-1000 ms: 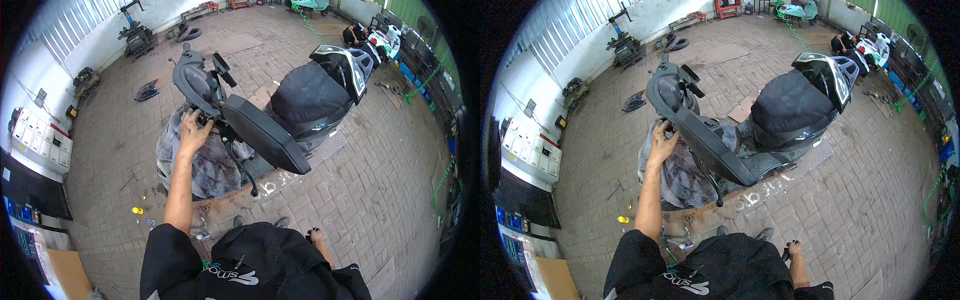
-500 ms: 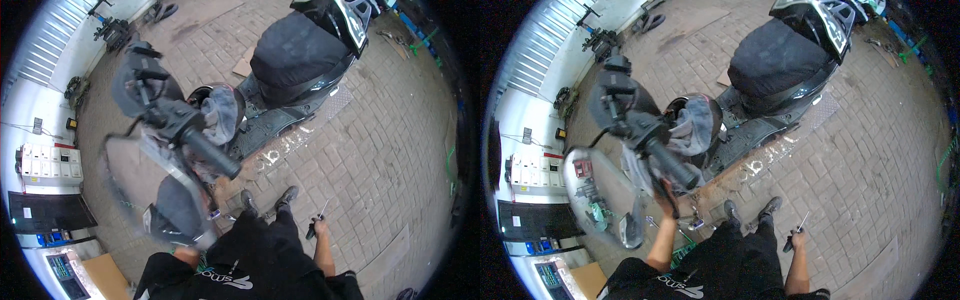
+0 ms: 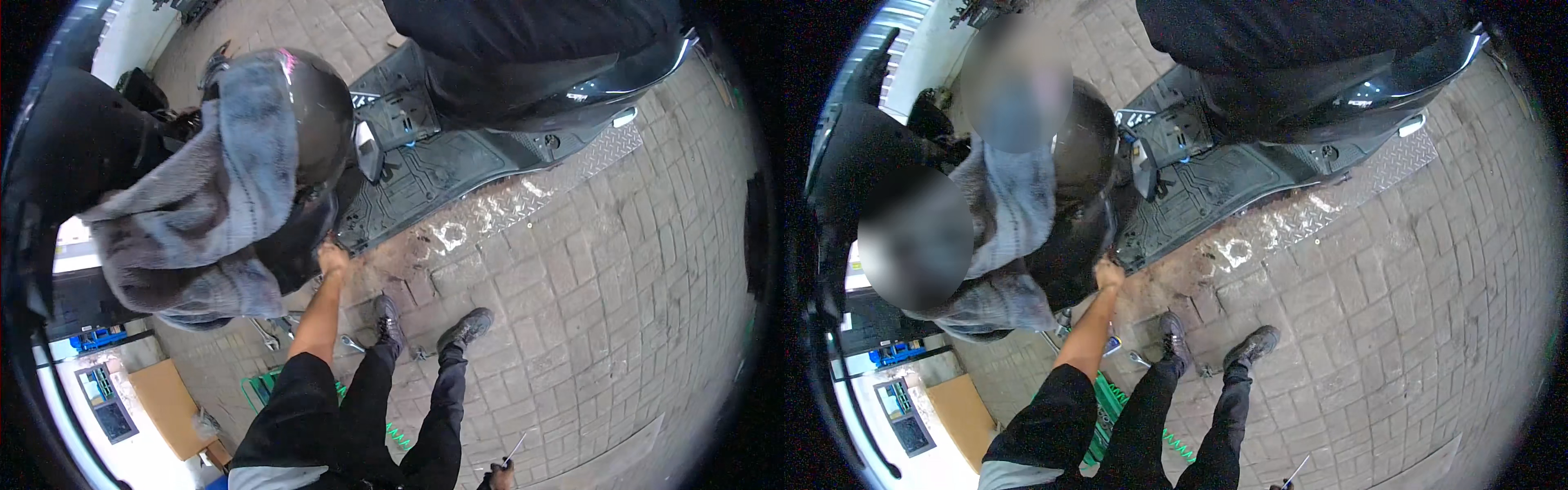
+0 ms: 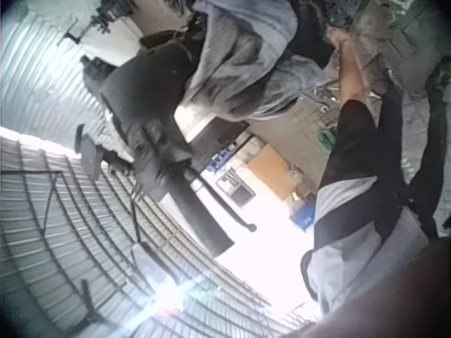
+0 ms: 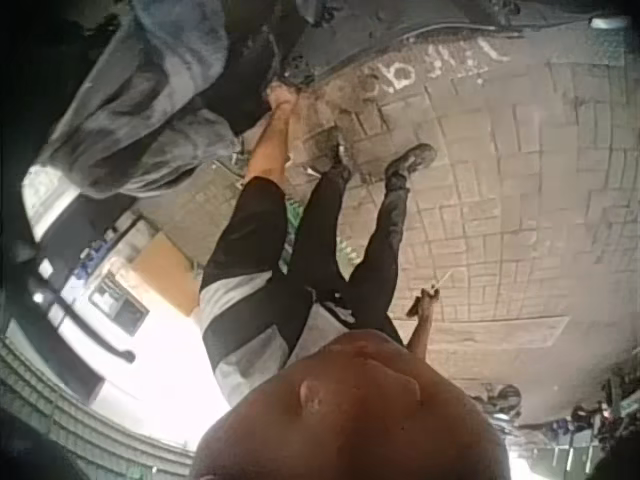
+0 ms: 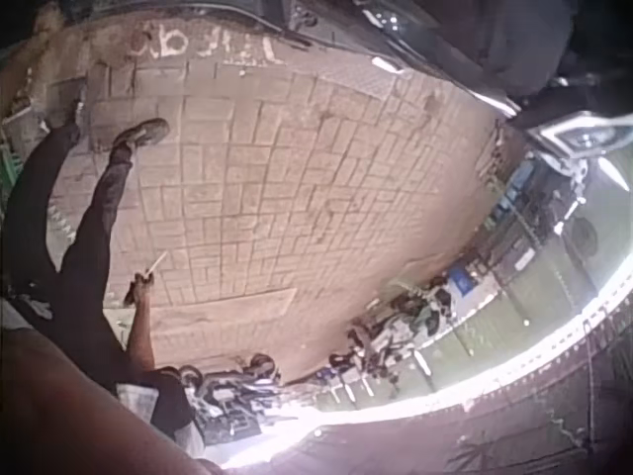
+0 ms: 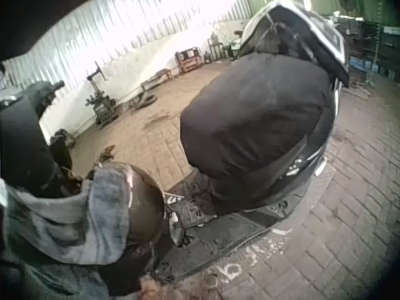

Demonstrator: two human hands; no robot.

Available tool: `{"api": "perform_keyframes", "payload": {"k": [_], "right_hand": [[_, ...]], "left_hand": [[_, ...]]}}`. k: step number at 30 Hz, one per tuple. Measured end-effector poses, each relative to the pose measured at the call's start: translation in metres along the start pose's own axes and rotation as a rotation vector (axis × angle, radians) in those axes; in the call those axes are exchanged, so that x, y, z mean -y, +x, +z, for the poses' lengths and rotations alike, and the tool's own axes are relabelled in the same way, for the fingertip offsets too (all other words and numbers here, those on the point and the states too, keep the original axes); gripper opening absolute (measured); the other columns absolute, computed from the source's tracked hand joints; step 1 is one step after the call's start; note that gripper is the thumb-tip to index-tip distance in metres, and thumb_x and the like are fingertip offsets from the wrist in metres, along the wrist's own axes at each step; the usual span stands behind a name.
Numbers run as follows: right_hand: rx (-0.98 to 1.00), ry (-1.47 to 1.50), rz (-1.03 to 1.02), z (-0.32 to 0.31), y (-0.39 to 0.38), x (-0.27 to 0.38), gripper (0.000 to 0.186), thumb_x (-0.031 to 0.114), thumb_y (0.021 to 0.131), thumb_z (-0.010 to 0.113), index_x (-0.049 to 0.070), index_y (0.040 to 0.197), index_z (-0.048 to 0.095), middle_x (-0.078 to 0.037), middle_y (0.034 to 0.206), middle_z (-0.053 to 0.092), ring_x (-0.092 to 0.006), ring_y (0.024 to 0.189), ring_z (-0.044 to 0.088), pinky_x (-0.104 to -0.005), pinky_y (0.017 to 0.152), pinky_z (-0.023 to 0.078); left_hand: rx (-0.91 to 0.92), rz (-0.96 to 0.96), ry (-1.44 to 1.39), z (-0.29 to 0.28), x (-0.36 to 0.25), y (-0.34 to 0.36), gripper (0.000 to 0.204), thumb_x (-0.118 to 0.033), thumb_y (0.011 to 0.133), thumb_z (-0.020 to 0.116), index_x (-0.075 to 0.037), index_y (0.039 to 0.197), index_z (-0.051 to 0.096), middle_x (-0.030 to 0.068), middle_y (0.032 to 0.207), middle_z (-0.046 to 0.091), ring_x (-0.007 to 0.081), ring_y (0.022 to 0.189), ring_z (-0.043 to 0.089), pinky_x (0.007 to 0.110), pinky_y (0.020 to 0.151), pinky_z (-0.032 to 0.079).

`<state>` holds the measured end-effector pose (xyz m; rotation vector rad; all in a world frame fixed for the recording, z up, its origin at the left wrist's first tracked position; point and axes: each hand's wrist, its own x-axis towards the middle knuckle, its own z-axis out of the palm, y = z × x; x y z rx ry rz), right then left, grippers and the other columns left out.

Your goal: The person removes plastic casing and components from the front of a scooter using a screwdriver, handles small bolts, and wipes the assembly with a cloth.

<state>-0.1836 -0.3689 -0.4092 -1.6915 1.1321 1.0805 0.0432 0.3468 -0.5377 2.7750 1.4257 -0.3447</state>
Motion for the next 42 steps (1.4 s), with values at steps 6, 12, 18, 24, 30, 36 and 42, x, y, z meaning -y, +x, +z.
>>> {"api": "perform_keyframes", "payload": {"k": [6, 12, 18, 24, 30, 36, 42], "right_hand": [[-0.034, 0.043, 0.228, -0.012, -0.014, -0.022, 0.051, 0.019, 0.083, 0.050, -0.004, 0.124, 0.029, -0.003, 0.048, 0.044, -0.0152, 0.035, 0.037, -0.0328, 0.044, 0.042], [-0.001, 0.051, 0.151, 0.002, -0.011, 0.010, 0.055, 0.013, 0.083, 0.046, -0.003, 0.130, 0.023, -0.004, 0.047, 0.044, -0.0142, 0.035, 0.036, -0.0336, 0.040, 0.039], [-0.020, 0.156, 0.208, 0.018, -0.038, 0.062, 0.063, 0.013, 0.084, 0.046, -0.001, 0.136, 0.013, -0.003, 0.044, 0.040, -0.0129, 0.034, 0.036, -0.0314, 0.037, 0.036], [-0.011, 0.170, 0.246, 0.018, -0.031, 0.034, 0.055, 0.014, 0.085, 0.046, 0.005, 0.132, 0.019, -0.001, 0.047, 0.040, -0.0113, 0.036, 0.035, -0.0320, 0.040, 0.038], [-0.014, 0.106, 0.236, 0.019, -0.022, 0.007, 0.044, 0.015, 0.087, 0.044, 0.001, 0.127, 0.030, -0.001, 0.048, 0.040, -0.0114, 0.037, 0.033, -0.0315, 0.048, 0.041], [-0.057, 0.106, 0.283, 0.031, -0.043, 0.039, 0.040, 0.014, 0.088, 0.041, -0.002, 0.124, 0.033, 0.000, 0.048, 0.039, -0.0117, 0.039, 0.033, -0.0313, 0.061, 0.044], [-0.078, 0.179, 0.324, 0.037, -0.057, 0.038, 0.035, 0.014, 0.087, 0.043, -0.002, 0.117, 0.036, 0.000, 0.046, 0.037, -0.0122, 0.040, 0.032, -0.0360, 0.067, 0.044]], "left_hand": [[-0.195, 0.009, -0.182, 0.009, -0.024, -0.005, 0.022, -0.025, 0.080, 0.057, -0.009, 0.094, 0.060, 0.0110, 0.095, 0.063, 0.0280, 0.090, 0.058, 0.036, 0.080, 0.046], [-0.080, 0.007, -0.187, -0.005, -0.022, 0.006, 0.018, -0.026, 0.081, 0.055, -0.011, 0.089, 0.062, 0.0106, 0.092, 0.063, 0.0276, 0.091, 0.059, 0.036, 0.080, 0.047], [-0.054, 0.026, -0.137, 0.000, -0.025, 0.019, 0.024, -0.034, 0.080, 0.056, -0.018, 0.098, 0.058, 0.0119, 0.097, 0.062, 0.0274, 0.094, 0.058, 0.034, 0.081, 0.045], [-0.002, -0.190, -0.209, 0.017, -0.026, 0.025, 0.024, -0.038, 0.080, 0.056, -0.020, 0.095, 0.059, 0.0065, 0.102, 0.061, 0.0240, 0.095, 0.057, 0.036, 0.083, 0.043], [-0.076, -0.119, -0.280, 0.030, -0.005, 0.012, 0.026, -0.036, 0.079, 0.058, -0.020, 0.100, 0.061, 0.0034, 0.102, 0.061, 0.0228, 0.098, 0.056, 0.038, 0.087, 0.040], [-0.162, -0.093, -0.241, 0.022, -0.015, 0.010, 0.020, -0.028, 0.079, 0.059, -0.013, 0.092, 0.063, 0.0098, 0.087, 0.065, 0.0250, 0.087, 0.061, 0.035, 0.077, 0.046], [-0.158, -0.045, -0.428, -0.027, -0.073, -0.032, 0.032, -0.032, 0.079, 0.056, -0.001, 0.088, 0.061, 0.0171, 0.082, 0.065, 0.0327, 0.077, 0.062, 0.042, 0.072, 0.048]]}}
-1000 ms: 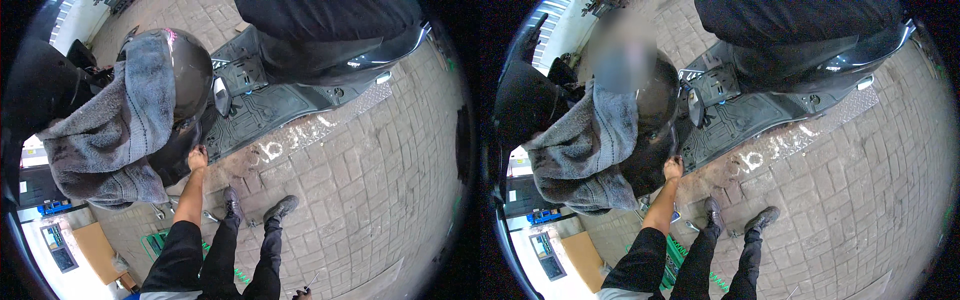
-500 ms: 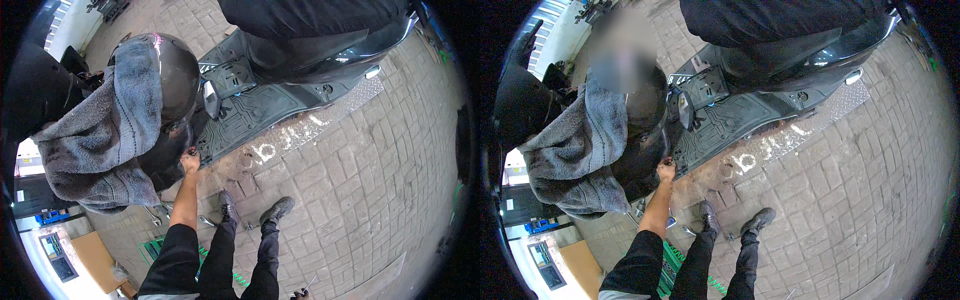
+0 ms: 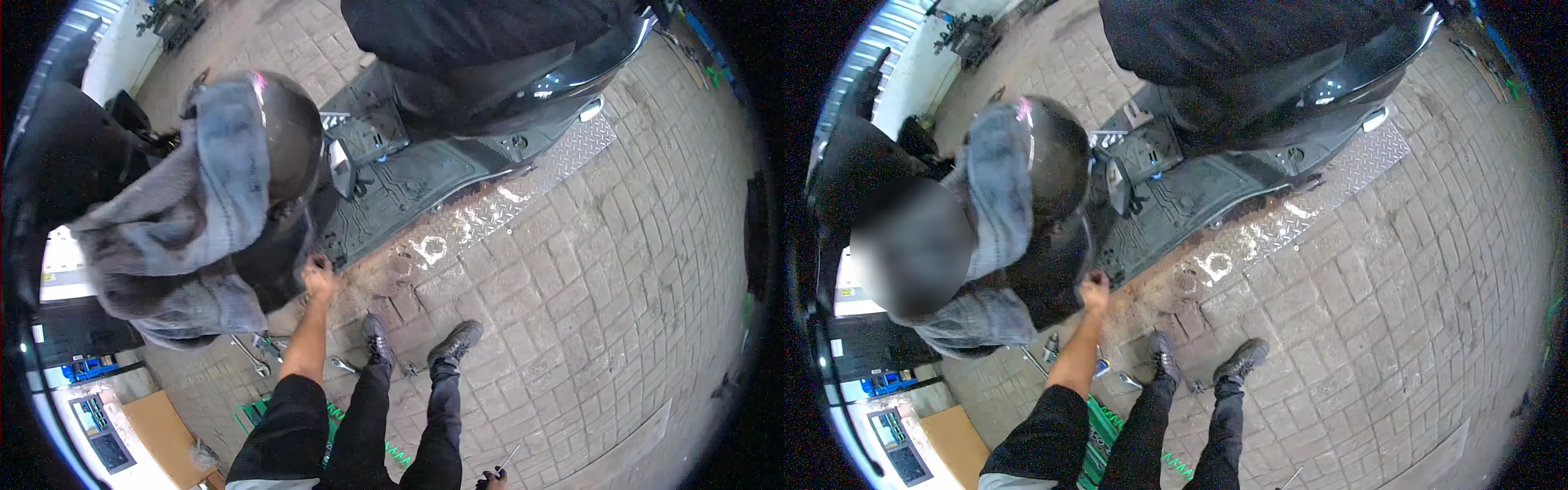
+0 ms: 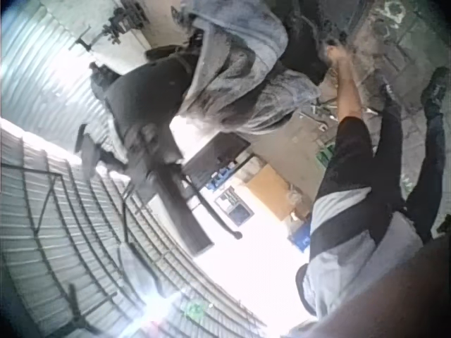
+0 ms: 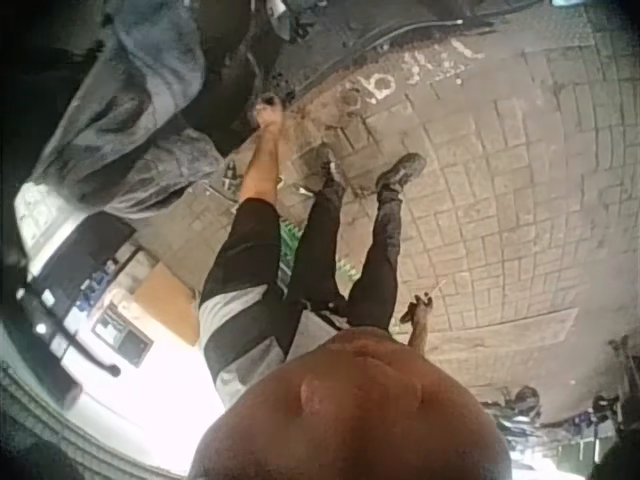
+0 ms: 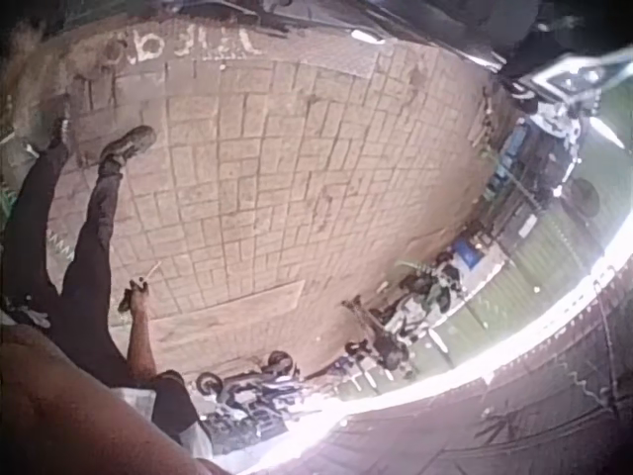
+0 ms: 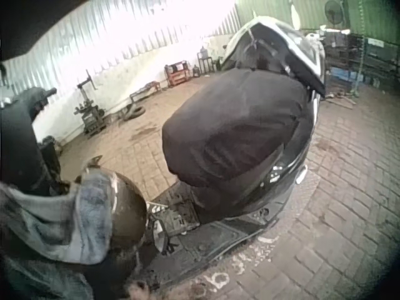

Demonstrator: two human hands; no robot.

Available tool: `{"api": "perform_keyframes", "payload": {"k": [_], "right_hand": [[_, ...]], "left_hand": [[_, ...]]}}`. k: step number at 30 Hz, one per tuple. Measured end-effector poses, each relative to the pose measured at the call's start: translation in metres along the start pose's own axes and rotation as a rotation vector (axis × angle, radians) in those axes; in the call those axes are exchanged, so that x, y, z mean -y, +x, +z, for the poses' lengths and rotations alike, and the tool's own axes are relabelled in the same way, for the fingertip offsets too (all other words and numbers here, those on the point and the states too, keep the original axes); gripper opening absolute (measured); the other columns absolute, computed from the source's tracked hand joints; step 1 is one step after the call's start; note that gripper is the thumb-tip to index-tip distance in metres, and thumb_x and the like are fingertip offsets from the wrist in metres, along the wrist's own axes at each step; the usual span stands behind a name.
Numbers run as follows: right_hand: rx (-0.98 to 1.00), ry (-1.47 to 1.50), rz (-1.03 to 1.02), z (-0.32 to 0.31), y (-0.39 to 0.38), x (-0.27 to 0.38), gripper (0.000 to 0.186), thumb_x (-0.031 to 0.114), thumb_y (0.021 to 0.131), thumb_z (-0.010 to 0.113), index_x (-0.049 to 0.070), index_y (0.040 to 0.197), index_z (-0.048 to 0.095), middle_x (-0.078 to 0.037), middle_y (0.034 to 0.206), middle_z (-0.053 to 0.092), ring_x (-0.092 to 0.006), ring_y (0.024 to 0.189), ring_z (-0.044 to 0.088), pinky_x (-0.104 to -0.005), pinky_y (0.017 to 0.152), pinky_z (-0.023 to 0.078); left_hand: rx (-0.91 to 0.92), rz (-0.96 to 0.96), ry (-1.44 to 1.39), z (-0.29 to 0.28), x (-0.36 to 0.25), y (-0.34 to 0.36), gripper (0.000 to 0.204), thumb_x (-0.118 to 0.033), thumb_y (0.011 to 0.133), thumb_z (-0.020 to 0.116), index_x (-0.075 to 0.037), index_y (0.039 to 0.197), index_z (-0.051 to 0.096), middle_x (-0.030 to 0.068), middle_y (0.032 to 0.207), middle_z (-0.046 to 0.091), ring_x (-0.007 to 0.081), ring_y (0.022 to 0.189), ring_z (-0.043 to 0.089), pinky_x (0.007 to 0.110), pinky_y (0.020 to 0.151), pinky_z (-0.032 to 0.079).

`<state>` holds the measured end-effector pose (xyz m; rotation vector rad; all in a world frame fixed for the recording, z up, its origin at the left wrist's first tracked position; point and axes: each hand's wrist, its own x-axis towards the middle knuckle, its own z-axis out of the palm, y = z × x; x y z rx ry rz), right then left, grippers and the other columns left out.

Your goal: The person removes plastic casing and components from the front of a scooter using a screwdriver, handles small bolts, and wipes the assembly with a cloth.

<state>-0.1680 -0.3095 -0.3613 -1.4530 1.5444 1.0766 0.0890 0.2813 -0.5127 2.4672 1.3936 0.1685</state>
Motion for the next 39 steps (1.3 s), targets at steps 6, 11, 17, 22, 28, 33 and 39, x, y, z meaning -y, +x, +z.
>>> {"api": "perform_keyframes", "payload": {"k": [6, 11, 17, 22, 28, 33, 39], "right_hand": [[0.101, 0.091, -0.304, -0.015, 0.084, -0.007, 0.047, 0.000, 0.075, 0.053, 0.009, 0.119, 0.036, -0.015, 0.077, 0.055, -0.0231, 0.047, 0.054, -0.0345, 0.039, 0.046], [0.003, 0.145, -0.550, 0.033, 0.073, 0.101, 0.046, 0.003, 0.078, 0.052, 0.006, 0.121, 0.038, -0.017, 0.084, 0.058, -0.0233, 0.051, 0.055, -0.0340, 0.041, 0.045], [-0.006, 0.142, -1.014, 0.084, 0.120, 0.203, 0.053, 0.007, 0.070, 0.058, 0.003, 0.119, 0.040, -0.017, 0.082, 0.056, -0.0244, 0.053, 0.056, -0.0340, 0.046, 0.046], [0.228, -0.041, -0.901, 0.127, -0.090, 0.232, 0.046, 0.005, 0.076, 0.054, 0.003, 0.120, 0.040, -0.017, 0.083, 0.057, -0.0227, 0.057, 0.059, -0.0343, 0.045, 0.046], [0.206, -0.194, -0.868, 0.147, -0.133, 0.213, 0.044, 0.003, 0.077, 0.054, 0.003, 0.119, 0.039, -0.016, 0.076, 0.055, -0.0240, 0.052, 0.057, -0.0343, 0.042, 0.045], [0.159, -0.249, -0.860, 0.141, -0.147, 0.183, 0.043, 0.002, 0.077, 0.053, 0.002, 0.117, 0.037, -0.017, 0.076, 0.055, -0.0258, 0.050, 0.056, -0.0356, 0.038, 0.042], [0.073, -0.124, -0.801, 0.125, -0.169, 0.150, 0.045, 0.002, 0.077, 0.053, 0.001, 0.119, 0.036, -0.016, 0.079, 0.055, -0.0250, 0.051, 0.057, -0.0356, 0.038, 0.043]], "left_hand": [[0.210, -0.061, -0.311, -0.107, -0.025, -0.140, 0.053, -0.049, 0.077, 0.061, 0.000, 0.094, 0.064, 0.0161, 0.101, 0.063, 0.0265, 0.095, 0.060, 0.038, 0.083, 0.045], [0.289, 0.150, -0.217, -0.191, -0.033, -0.206, 0.021, -0.029, 0.078, 0.060, -0.012, 0.087, 0.068, 0.0182, 0.079, 0.065, 0.0294, 0.076, 0.065, 0.038, 0.068, 0.050], [0.215, 0.115, -0.710, -0.316, -0.013, -0.166, 0.022, -0.021, 0.080, 0.061, -0.002, 0.091, 0.064, 0.0107, 0.078, 0.065, 0.0196, 0.070, 0.061, 0.030, 0.062, 0.047], [-0.446, -0.008, -0.704, -0.442, 0.019, -0.124, 0.028, -0.021, 0.084, 0.059, 0.005, 0.094, 0.062, 0.0134, 0.085, 0.066, 0.0151, 0.075, 0.058, 0.030, 0.070, 0.045], [-0.444, 0.188, -1.159, -0.563, -0.062, -0.060, 0.024, -0.021, 0.082, 0.064, 0.002, 0.091, 0.063, 0.0074, 0.088, 0.064, 0.0133, 0.082, 0.058, 0.027, 0.077, 0.045], [-0.552, 0.610, -0.919, -0.567, -0.103, -0.019, 0.015, -0.012, 0.075, 0.067, -0.006, 0.088, 0.066, 0.0134, 0.102, 0.060, 0.0236, 0.090, 0.058, 0.033, 0.081, 0.044], [-0.457, 0.592, -0.933, -0.557, -0.123, -0.013, 0.015, -0.015, 0.075, 0.069, -0.006, 0.087, 0.068, 0.0149, 0.113, 0.054, 0.0293, 0.106, 0.051, 0.037, 0.089, 0.039]]}}
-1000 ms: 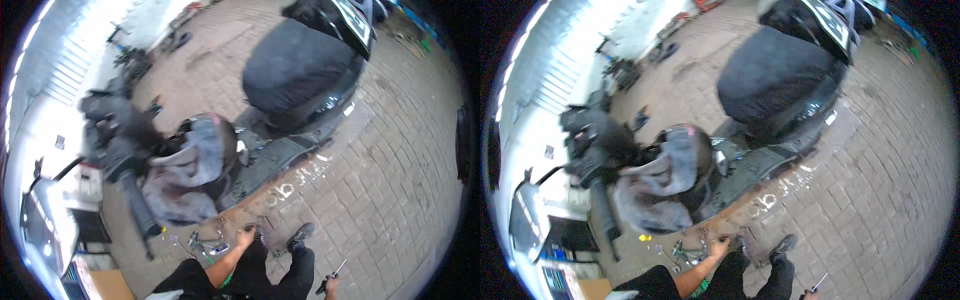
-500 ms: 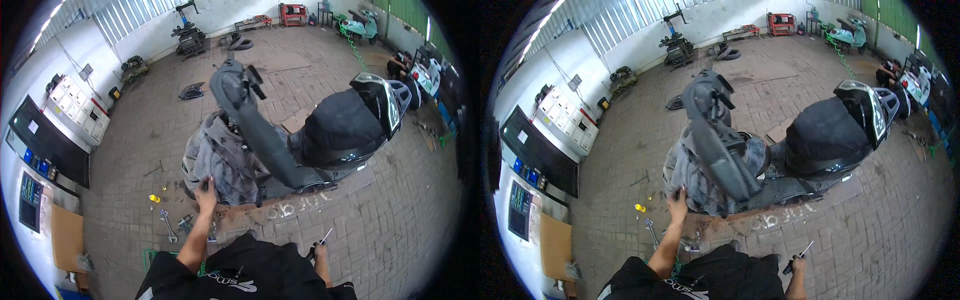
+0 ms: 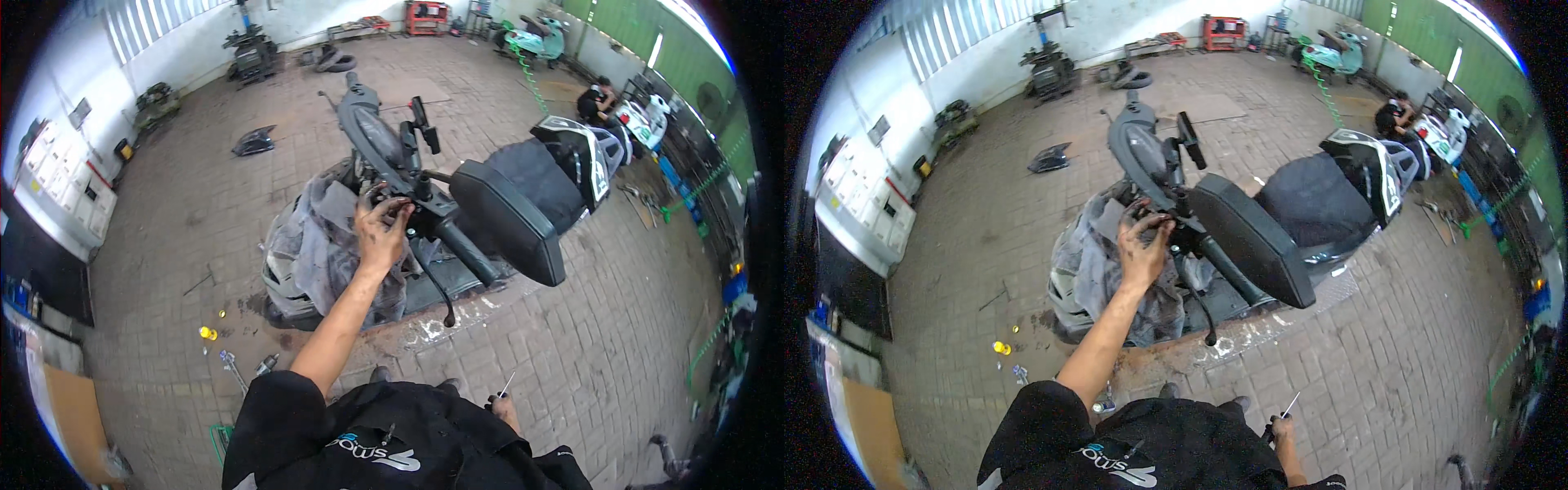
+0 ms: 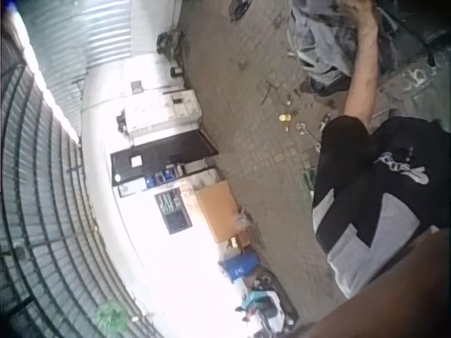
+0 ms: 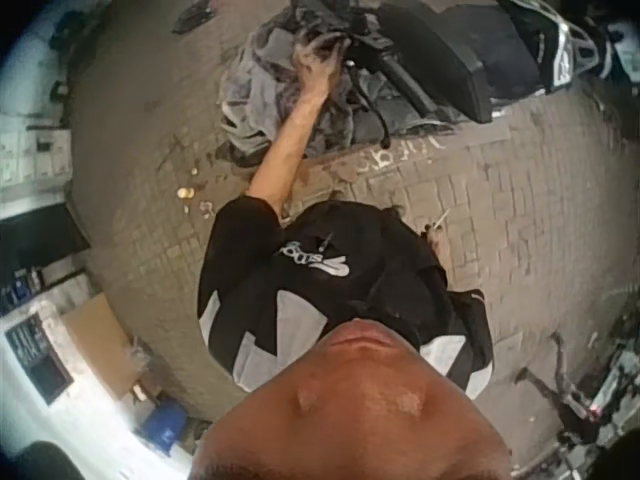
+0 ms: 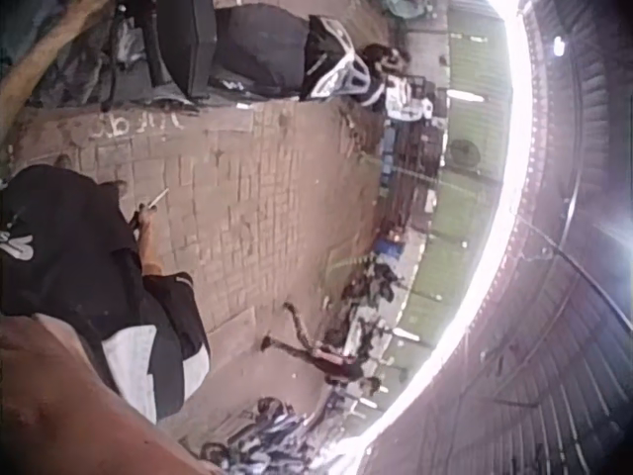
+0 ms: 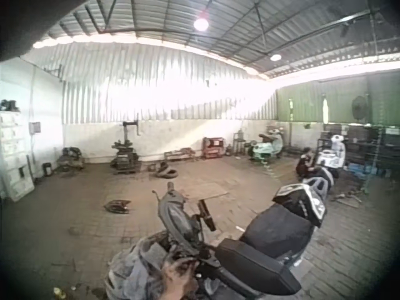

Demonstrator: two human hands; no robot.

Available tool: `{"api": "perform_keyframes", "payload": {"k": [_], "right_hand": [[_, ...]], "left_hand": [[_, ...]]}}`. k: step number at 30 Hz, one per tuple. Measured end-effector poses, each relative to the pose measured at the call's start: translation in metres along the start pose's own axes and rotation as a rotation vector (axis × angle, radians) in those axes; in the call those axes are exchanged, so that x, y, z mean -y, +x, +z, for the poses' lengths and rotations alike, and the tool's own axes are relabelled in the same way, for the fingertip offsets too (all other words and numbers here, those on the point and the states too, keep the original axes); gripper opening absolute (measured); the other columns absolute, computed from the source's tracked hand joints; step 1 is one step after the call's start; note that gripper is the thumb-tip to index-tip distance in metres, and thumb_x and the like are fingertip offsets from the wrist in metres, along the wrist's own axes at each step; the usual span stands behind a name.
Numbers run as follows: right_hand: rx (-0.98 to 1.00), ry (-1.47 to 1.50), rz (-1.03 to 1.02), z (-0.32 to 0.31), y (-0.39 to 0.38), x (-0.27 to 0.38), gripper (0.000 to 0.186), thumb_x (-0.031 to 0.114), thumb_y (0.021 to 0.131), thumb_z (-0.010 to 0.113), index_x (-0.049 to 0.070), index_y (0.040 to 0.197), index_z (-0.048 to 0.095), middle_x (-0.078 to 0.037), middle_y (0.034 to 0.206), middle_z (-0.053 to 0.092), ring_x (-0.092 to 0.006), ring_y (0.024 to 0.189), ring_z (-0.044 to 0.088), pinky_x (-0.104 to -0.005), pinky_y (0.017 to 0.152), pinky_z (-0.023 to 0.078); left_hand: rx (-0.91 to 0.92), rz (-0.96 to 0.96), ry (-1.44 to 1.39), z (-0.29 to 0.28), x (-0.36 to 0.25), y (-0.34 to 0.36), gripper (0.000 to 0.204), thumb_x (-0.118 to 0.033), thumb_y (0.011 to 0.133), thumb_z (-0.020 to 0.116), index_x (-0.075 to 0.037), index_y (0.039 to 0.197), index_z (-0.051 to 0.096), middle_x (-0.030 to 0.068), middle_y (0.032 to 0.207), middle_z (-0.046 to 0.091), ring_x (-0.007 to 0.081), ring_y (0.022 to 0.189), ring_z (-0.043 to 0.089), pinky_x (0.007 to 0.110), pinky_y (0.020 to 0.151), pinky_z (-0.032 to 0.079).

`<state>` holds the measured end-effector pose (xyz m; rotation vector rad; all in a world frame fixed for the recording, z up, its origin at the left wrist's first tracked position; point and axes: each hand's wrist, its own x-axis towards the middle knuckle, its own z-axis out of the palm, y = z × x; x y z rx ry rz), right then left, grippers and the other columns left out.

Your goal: The person removes plastic casing and components from the front of a scooter using a screwdriver, handles small bolts, and wipes the assembly with a cloth.

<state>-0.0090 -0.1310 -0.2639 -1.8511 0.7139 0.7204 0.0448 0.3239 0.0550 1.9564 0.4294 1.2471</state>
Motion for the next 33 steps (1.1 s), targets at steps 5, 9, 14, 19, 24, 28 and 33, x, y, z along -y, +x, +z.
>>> {"api": "perform_keyframes", "payload": {"k": [5, 9, 14, 19, 24, 28, 33], "right_hand": [[-0.064, -0.087, 0.063, -0.005, -0.028, -0.020, 0.042, 0.003, 0.078, 0.053, 0.003, 0.118, 0.037, -0.016, 0.080, 0.056, -0.0252, 0.054, 0.057, -0.0353, 0.039, 0.043], [-0.072, -0.119, 0.097, -0.007, -0.030, -0.029, 0.041, 0.003, 0.078, 0.053, 0.002, 0.116, 0.038, -0.016, 0.079, 0.056, -0.0253, 0.054, 0.057, -0.0357, 0.040, 0.044], [-0.041, -0.057, 0.090, -0.005, -0.029, -0.019, 0.040, 0.002, 0.077, 0.054, 0.002, 0.115, 0.039, -0.017, 0.078, 0.056, -0.0254, 0.054, 0.057, -0.0363, 0.041, 0.044], [-0.036, -0.045, 0.010, -0.001, -0.011, -0.016, 0.041, 0.004, 0.077, 0.055, 0.000, 0.115, 0.040, -0.017, 0.077, 0.057, -0.0247, 0.055, 0.058, -0.0363, 0.043, 0.046], [-0.034, 0.001, -0.065, 0.002, 0.006, -0.010, 0.046, 0.008, 0.076, 0.057, -0.004, 0.117, 0.039, -0.018, 0.079, 0.059, -0.0237, 0.058, 0.060, -0.0366, 0.046, 0.048], [-0.059, 0.046, 0.035, 0.002, 0.007, -0.071, 0.045, 0.006, 0.074, 0.058, -0.005, 0.114, 0.042, -0.020, 0.081, 0.059, -0.0258, 0.059, 0.061, -0.0366, 0.048, 0.049], [-0.049, -0.052, 0.068, -0.011, 0.021, -0.046, 0.044, 0.004, 0.074, 0.057, -0.001, 0.115, 0.042, -0.018, 0.081, 0.058, -0.0271, 0.060, 0.061, -0.0363, 0.049, 0.050]], "left_hand": [[0.027, -0.073, 0.100, 0.001, -0.003, -0.008, 0.019, -0.020, 0.077, 0.066, -0.004, 0.086, 0.067, 0.0133, 0.083, 0.065, 0.0281, 0.091, 0.055, 0.035, 0.079, 0.042], [0.024, -0.142, 0.020, 0.015, -0.004, -0.010, 0.021, -0.021, 0.077, 0.065, -0.002, 0.085, 0.066, 0.0136, 0.079, 0.064, 0.0292, 0.078, 0.056, 0.036, 0.073, 0.044], [-0.036, 0.109, 0.191, 0.031, 0.014, -0.010, 0.014, -0.015, 0.074, 0.061, -0.002, 0.079, 0.065, 0.0129, 0.077, 0.062, 0.0301, 0.077, 0.053, 0.038, 0.070, 0.041], [-0.120, 0.439, 0.444, 0.024, 0.013, -0.007, 0.009, -0.011, 0.072, 0.060, -0.007, 0.077, 0.066, 0.0112, 0.078, 0.062, 0.0308, 0.077, 0.052, 0.039, 0.068, 0.040], [-0.041, 0.195, 0.471, 0.025, -0.010, -0.004, 0.011, -0.016, 0.074, 0.062, -0.010, 0.081, 0.068, 0.0124, 0.090, 0.062, 0.0314, 0.082, 0.053, 0.039, 0.072, 0.041], [-0.157, 0.630, 1.023, 0.034, 0.037, -0.015, 0.030, -0.028, 0.071, 0.065, -0.001, 0.086, 0.064, 0.0104, 0.101, 0.060, 0.0317, 0.095, 0.049, 0.045, 0.088, 0.035], [-0.141, 0.351, 0.423, 0.020, 0.053, -0.026, 0.029, -0.023, 0.079, 0.060, -0.003, 0.099, 0.058, 0.0116, 0.111, 0.055, 0.0304, 0.110, 0.043, 0.043, 0.096, 0.030]]}}
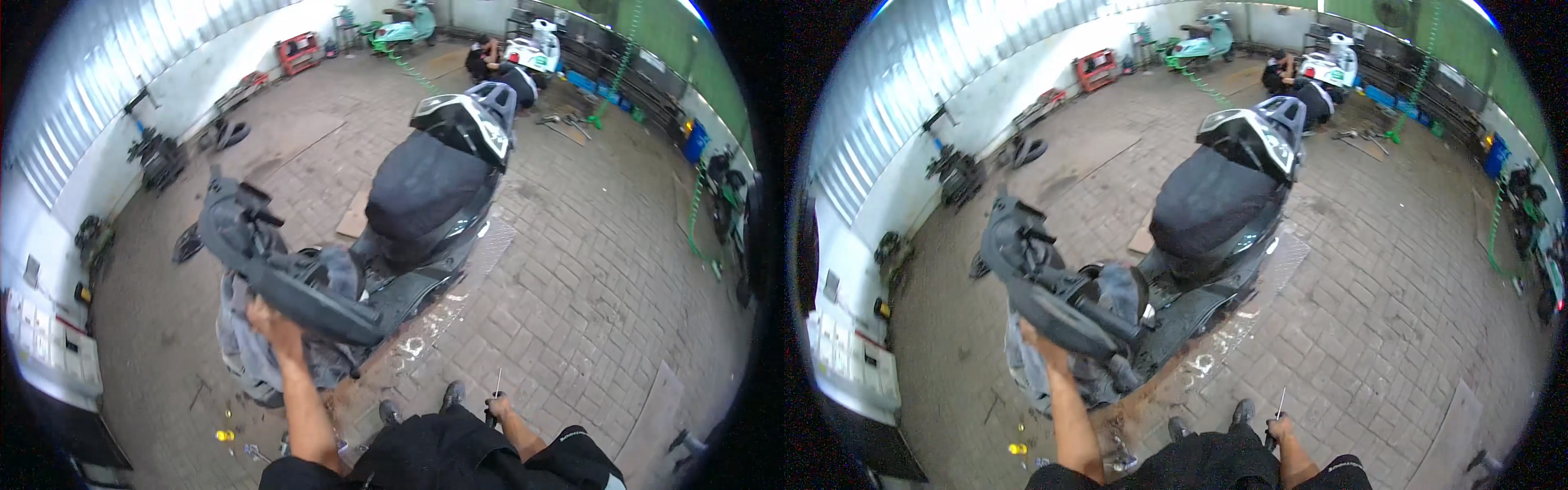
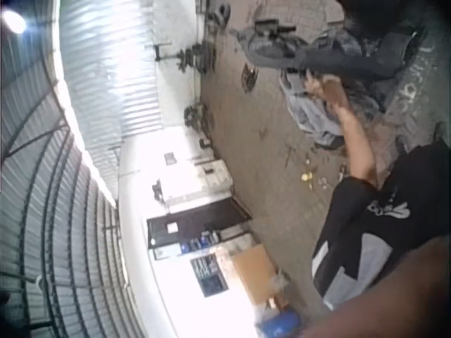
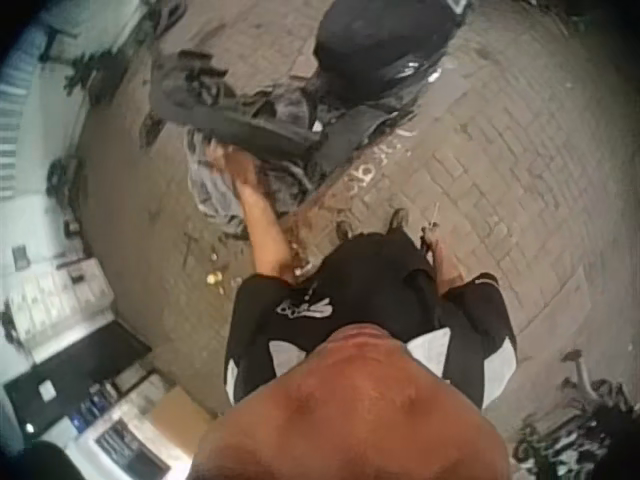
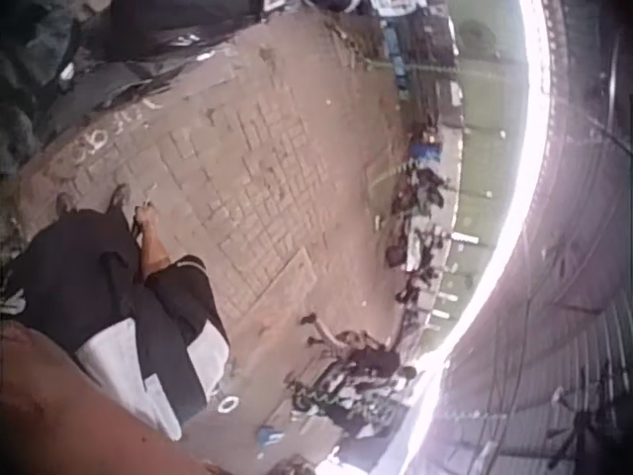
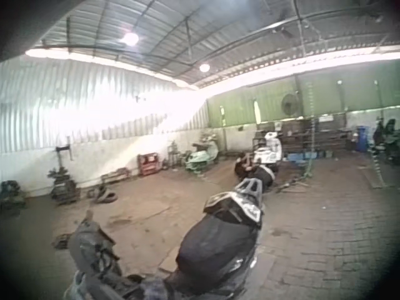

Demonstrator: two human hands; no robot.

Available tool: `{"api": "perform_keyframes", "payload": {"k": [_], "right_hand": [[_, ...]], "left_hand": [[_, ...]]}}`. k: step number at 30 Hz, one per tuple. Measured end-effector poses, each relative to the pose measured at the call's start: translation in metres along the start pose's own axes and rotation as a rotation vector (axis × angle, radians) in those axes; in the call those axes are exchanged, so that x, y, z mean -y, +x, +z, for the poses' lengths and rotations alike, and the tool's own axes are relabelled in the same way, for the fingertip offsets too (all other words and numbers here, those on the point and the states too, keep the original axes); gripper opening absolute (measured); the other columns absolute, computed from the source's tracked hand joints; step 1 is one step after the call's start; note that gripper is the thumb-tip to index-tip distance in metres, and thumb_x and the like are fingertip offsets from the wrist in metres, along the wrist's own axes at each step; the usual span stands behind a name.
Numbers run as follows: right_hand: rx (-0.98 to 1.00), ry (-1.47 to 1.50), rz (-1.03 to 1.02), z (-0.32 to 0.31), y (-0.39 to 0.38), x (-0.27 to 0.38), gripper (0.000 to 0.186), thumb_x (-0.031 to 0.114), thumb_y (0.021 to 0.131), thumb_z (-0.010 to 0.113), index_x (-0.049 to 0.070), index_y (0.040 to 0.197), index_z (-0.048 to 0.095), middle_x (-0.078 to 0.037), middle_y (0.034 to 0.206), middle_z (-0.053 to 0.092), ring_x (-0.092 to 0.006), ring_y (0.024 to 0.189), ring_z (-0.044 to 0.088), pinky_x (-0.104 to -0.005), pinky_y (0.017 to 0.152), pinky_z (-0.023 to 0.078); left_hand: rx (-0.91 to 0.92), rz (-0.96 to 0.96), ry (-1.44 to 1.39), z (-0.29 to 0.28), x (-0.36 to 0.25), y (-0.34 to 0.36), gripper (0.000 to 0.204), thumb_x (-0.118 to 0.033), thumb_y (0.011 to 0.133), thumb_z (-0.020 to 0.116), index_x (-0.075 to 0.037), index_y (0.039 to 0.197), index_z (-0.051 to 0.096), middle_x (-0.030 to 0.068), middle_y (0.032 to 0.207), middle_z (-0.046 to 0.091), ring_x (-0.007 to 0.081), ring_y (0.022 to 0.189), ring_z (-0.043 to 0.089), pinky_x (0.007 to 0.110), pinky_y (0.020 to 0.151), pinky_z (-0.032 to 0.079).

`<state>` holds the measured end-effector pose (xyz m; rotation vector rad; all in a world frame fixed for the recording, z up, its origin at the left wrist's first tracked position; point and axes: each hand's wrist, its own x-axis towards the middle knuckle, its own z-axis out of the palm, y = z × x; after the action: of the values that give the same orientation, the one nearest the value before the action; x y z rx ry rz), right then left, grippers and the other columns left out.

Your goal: The person removes plastic casing and components from the front of a scooter using a screwdriver, handles small bolts, and wipes the assembly with a cloth.

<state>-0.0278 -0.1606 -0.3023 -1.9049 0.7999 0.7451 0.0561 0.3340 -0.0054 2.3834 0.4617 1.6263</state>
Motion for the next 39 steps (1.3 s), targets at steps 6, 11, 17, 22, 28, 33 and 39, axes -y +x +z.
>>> {"api": "perform_keyframes", "payload": {"k": [6, 11, 17, 22, 28, 33, 39], "right_hand": [[-0.078, 0.021, 0.016, -0.071, -0.001, 0.019, 0.049, 0.004, 0.074, 0.060, -0.002, 0.119, 0.040, -0.018, 0.084, 0.058, -0.0256, 0.060, 0.061, -0.0369, 0.049, 0.050], [-0.083, -0.021, 0.048, -0.084, 0.018, -0.003, 0.048, 0.005, 0.075, 0.060, -0.006, 0.117, 0.041, -0.019, 0.085, 0.059, -0.0269, 0.061, 0.062, -0.0367, 0.049, 0.051], [-0.011, -0.202, 0.065, -0.077, 0.034, -0.005, 0.045, 0.008, 0.076, 0.059, -0.004, 0.116, 0.044, -0.020, 0.085, 0.060, -0.0263, 0.062, 0.063, -0.0364, 0.050, 0.051], [-0.047, -0.193, -0.085, -0.085, 0.079, -0.008, 0.046, 0.010, 0.077, 0.059, -0.005, 0.118, 0.042, -0.020, 0.085, 0.061, -0.0261, 0.063, 0.063, -0.0365, 0.051, 0.052], [-0.070, -0.099, -0.142, -0.077, 0.049, 0.013, 0.044, 0.009, 0.076, 0.059, -0.006, 0.114, 0.044, -0.020, 0.084, 0.059, -0.0262, 0.063, 0.063, -0.0369, 0.051, 0.052], [-0.092, 0.108, -0.004, -0.098, 0.030, 0.023, 0.043, 0.005, 0.075, 0.056, -0.006, 0.113, 0.042, -0.020, 0.088, 0.057, -0.0296, 0.064, 0.062, -0.0407, 0.052, 0.051], [-0.046, 0.031, 0.083, -0.093, 0.037, -0.017, 0.045, 0.003, 0.076, 0.054, -0.005, 0.117, 0.038, -0.019, 0.084, 0.057, -0.0275, 0.061, 0.061, -0.0379, 0.046, 0.049]], "left_hand": [[0.317, -0.254, -0.088, -0.018, 0.003, 0.006, 0.040, -0.033, 0.089, 0.040, -0.001, 0.112, 0.049, 0.0112, 0.111, 0.050, 0.0280, 0.110, 0.042, 0.042, 0.094, 0.031], [0.064, -0.644, -0.537, -0.009, 0.009, 0.016, 0.042, -0.034, 0.088, 0.039, 0.001, 0.104, 0.055, 0.0136, 0.099, 0.057, 0.0293, 0.097, 0.051, 0.040, 0.084, 0.037], [0.246, -0.631, -0.350, -0.023, 0.014, 0.031, 0.040, -0.030, 0.086, 0.039, 0.004, 0.102, 0.055, 0.0151, 0.097, 0.059, 0.0277, 0.094, 0.055, 0.040, 0.082, 0.040], [0.202, -0.532, -0.388, -0.004, 0.027, 0.015, 0.036, -0.026, 0.084, 0.046, 0.004, 0.103, 0.054, 0.0147, 0.099, 0.059, 0.0290, 0.094, 0.055, 0.038, 0.081, 0.042], [-0.028, -0.129, -0.109, -0.013, 0.102, -0.039, 0.038, -0.025, 0.082, 0.053, 0.000, 0.111, 0.050, 0.0138, 0.111, 0.054, 0.0269, 0.106, 0.048, 0.037, 0.090, 0.037], [0.191, -0.684, -0.670, 0.007, 0.015, 0.008, 0.037, -0.027, 0.086, 0.050, 0.000, 0.111, 0.051, 0.0096, 0.107, 0.054, 0.0210, 0.099, 0.052, 0.035, 0.083, 0.044], [0.236, -0.201, -0.449, -0.016, 0.003, 0.004, 0.026, -0.011, 0.088, 0.053, -0.001, 0.111, 0.051, 0.0077, 0.104, 0.053, 0.0193, 0.091, 0.049, 0.031, 0.082, 0.039]]}}
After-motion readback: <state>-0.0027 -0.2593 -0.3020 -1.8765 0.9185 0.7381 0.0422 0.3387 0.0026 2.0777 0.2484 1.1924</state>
